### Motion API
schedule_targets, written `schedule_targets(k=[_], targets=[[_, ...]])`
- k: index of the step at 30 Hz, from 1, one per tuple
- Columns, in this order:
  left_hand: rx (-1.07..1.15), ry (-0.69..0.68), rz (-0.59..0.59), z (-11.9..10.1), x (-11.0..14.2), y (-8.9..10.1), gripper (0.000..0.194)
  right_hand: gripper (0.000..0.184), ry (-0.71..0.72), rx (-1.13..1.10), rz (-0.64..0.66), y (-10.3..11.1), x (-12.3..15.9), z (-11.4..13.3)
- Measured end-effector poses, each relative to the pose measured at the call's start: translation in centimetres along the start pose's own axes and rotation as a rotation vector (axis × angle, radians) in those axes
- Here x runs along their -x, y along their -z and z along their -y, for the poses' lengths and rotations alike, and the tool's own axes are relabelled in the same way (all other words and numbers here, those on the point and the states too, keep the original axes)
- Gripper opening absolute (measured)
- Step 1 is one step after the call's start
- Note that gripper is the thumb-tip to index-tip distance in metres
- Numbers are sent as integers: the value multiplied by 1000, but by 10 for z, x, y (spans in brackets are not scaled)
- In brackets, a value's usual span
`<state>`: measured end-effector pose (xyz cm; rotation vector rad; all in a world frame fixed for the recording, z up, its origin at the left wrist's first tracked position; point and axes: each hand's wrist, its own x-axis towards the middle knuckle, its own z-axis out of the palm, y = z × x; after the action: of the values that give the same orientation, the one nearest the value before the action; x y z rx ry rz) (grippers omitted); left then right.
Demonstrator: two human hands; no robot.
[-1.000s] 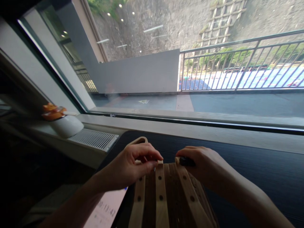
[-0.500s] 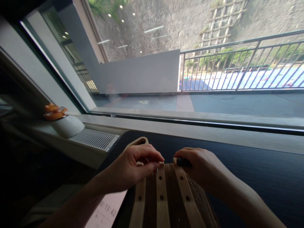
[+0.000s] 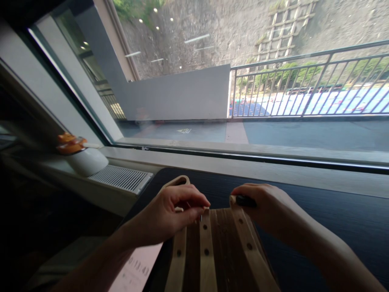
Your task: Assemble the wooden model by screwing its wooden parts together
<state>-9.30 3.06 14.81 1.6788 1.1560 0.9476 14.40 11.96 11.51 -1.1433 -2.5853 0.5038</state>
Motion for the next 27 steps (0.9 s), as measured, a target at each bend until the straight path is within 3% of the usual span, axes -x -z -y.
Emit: schedule_targets(k=[15,20,27], targets=[[8,3,-15,3,-1,-3,15,22,48,-8,20,-9,-5,23],[47,-1,15,4,-2,-18,17,20,36,18,11,-9,-4,25],[-201,-121,80,0,-7,-39,25,22,54,36,-14,-11,-7,21]])
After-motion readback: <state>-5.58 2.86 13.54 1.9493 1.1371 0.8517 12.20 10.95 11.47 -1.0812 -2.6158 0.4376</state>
